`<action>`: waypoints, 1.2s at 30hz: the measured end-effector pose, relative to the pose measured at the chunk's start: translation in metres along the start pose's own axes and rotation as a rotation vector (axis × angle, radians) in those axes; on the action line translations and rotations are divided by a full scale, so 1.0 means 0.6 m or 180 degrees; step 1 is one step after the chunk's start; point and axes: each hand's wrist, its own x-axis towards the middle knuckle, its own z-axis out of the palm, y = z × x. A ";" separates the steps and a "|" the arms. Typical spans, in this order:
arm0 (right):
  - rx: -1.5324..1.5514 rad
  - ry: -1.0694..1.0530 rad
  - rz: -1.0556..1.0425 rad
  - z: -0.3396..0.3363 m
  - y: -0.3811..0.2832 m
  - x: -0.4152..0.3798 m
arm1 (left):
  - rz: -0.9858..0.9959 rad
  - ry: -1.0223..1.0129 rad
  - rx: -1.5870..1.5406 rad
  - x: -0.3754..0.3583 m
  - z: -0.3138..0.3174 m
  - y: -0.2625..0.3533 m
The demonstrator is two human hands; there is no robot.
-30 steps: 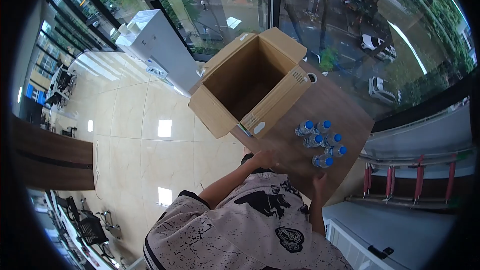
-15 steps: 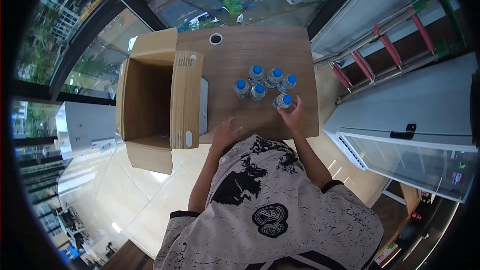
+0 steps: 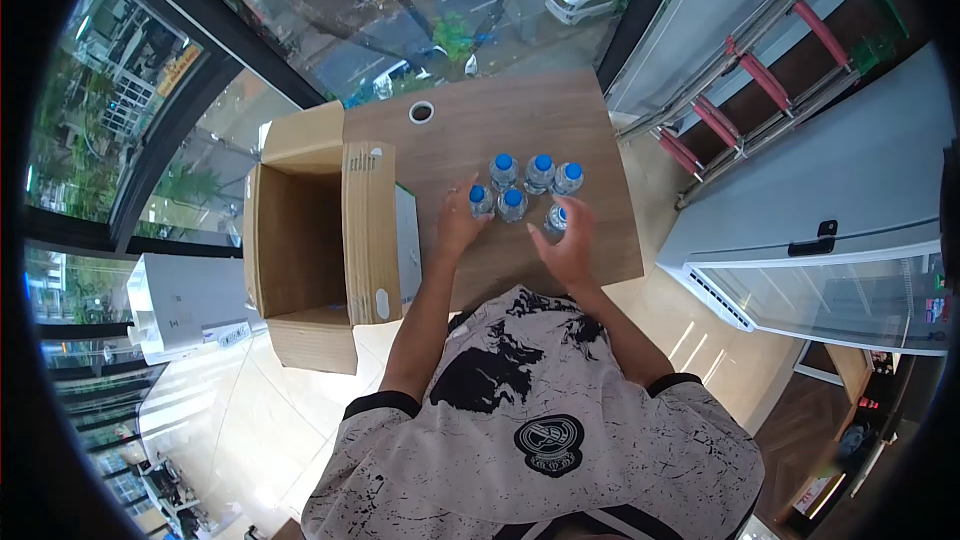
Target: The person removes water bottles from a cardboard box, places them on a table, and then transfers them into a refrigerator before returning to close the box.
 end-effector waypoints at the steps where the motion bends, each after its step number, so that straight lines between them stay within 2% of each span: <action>1: -0.0066 0.0013 -0.0026 0.006 -0.012 0.008 | 0.0043 0.0042 0.0002 0.005 0.008 -0.008; 3: -0.0114 0.0070 -0.0123 0.015 -0.015 0.022 | 0.0518 0.0177 0.0000 0.009 0.028 -0.029; 6: -0.0010 -0.0251 -0.0330 0.035 -0.010 0.031 | 0.0535 0.0248 -0.0052 0.006 0.043 -0.029; 8: -0.0010 -0.0929 -0.0236 0.045 -0.021 0.045 | 0.0531 0.0369 -0.0003 0.007 0.055 -0.047; 9: -0.0001 -0.0935 -0.0275 0.053 -0.018 0.047 | 0.0529 0.0446 0.0040 0.006 0.063 -0.056; 11: -0.0594 -0.1422 -0.0010 0.079 -0.004 0.051 | 0.0494 0.0636 -0.0005 -0.001 0.067 -0.062; 14: -0.0546 -0.1587 0.0143 0.104 0.012 0.053 | 0.0414 0.0853 0.0007 -0.015 0.061 -0.064; 17: -0.0424 -0.1299 -0.0081 0.119 0.032 0.045 | 0.0301 0.0829 -0.0058 -0.028 0.056 -0.067; 22: -0.0494 -0.1481 0.0081 0.122 0.040 0.046 | -0.0132 0.0595 -0.0420 -0.041 0.053 -0.058; 24: -0.0485 -0.1482 0.0078 0.124 0.042 0.048 | 0.0090 0.0883 -0.0144 -0.045 0.052 -0.055; 27: -0.0422 -0.1404 -0.0090 0.126 0.055 0.038 | 0.0136 0.0913 -0.0103 -0.058 0.051 -0.050; 31: -0.0401 -0.1448 0.0077 0.109 0.039 0.042 | 0.0242 0.0904 -0.0048 -0.084 0.060 -0.051; 33: -0.0390 -0.1497 0.0147 0.102 0.037 0.040 | 0.0578 0.0960 -0.0001 -0.108 0.041 -0.028; 35: -0.0240 -0.1042 -0.0273 0.099 0.045 0.034 | 0.0457 0.0941 -0.0238 -0.139 0.008 0.013; 36: -0.0228 -0.1110 -0.0298 0.094 0.041 0.032 | 0.0380 0.0925 -0.0477 -0.156 -0.014 0.035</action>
